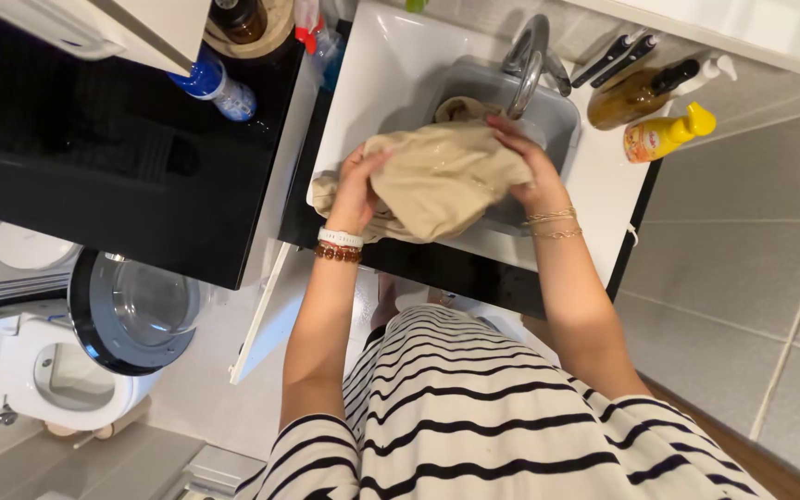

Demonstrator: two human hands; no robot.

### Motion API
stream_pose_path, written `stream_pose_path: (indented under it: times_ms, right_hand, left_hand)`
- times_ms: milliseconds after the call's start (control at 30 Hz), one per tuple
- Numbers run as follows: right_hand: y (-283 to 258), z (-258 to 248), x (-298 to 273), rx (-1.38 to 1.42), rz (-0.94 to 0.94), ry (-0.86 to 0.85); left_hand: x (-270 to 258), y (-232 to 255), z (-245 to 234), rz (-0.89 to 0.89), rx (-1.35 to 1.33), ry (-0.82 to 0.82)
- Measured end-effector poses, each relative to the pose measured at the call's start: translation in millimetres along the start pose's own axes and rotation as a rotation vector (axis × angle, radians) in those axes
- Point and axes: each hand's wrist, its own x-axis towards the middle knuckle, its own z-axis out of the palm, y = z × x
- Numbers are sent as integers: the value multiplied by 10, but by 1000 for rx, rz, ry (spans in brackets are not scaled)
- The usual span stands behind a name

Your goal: Hand washing a garment in a sink basin and then loading it into a washing machine with detergent and powder.

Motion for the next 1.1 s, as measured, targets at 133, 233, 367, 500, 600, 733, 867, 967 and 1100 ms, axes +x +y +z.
stream_pose_path:
  times_ms: [133,233,367,500,600,733,867,967,1100]
  right_hand:
    - [-227,136,-54,186,37,-64]
    - [-308,326,-155,338,202,18]
    - [-194,342,-174,-98,-10,-35]
    - [-211,263,-215,-494,-149,-2]
    - [-243,279,-221,-706,-238,21]
    - [-413,506,-365,-877,-347,59]
    - [-448,526,-507,-1027,-440,98]
    - [-390,524,-543,-1090,-355,65]
    - [-385,714,-527,-1395,-339,116]
  left_hand:
    - [13,-107,-207,133,333,-92]
    - [54,-256,-516,158,492,-103]
    - [183,-359,-744,382,819,105]
    - [-166,-275,-271,424,1183,397]
    - [-216,-606,-289,388,806,214]
    - [-151,-833,-227,532,527,138]
    - [-433,-556,88,506,480,162]
    - [-563,-465,96,433,750,260]
    - [-615,-588,158,740,1671,480]
